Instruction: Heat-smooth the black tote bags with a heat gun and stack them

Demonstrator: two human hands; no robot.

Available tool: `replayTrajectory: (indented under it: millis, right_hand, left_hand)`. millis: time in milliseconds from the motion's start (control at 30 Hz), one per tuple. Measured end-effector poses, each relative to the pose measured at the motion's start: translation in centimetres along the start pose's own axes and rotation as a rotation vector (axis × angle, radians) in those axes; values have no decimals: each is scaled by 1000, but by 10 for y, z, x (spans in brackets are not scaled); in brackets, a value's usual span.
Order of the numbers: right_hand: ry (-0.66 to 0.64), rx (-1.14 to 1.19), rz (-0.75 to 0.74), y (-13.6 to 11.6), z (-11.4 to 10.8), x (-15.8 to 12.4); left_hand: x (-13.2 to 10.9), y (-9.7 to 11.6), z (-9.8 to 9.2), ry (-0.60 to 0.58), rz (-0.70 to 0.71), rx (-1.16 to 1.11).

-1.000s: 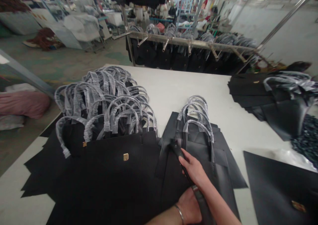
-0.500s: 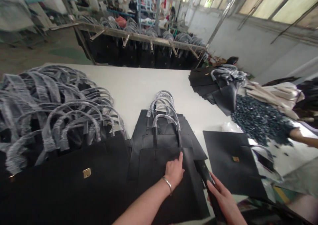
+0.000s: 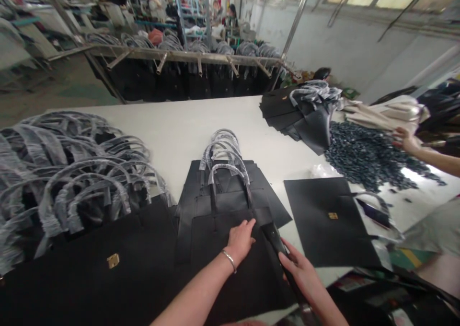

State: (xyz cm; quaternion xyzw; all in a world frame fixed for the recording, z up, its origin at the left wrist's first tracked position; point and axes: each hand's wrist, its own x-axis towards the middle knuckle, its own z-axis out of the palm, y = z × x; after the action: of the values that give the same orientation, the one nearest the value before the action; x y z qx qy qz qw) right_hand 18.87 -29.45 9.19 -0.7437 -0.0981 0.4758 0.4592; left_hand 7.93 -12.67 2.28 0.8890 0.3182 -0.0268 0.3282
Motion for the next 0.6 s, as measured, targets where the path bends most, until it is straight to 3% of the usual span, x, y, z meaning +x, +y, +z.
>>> replayTrajectory:
  millis: [467,600]
  right_hand:
    - [-40,-35,41,-6,-3,2]
    - [-103,-32,47,-6,4,9]
  left_hand:
    - [2,-16,0,-7,53,-153]
    - [-1,-21,2,77,-27,-220]
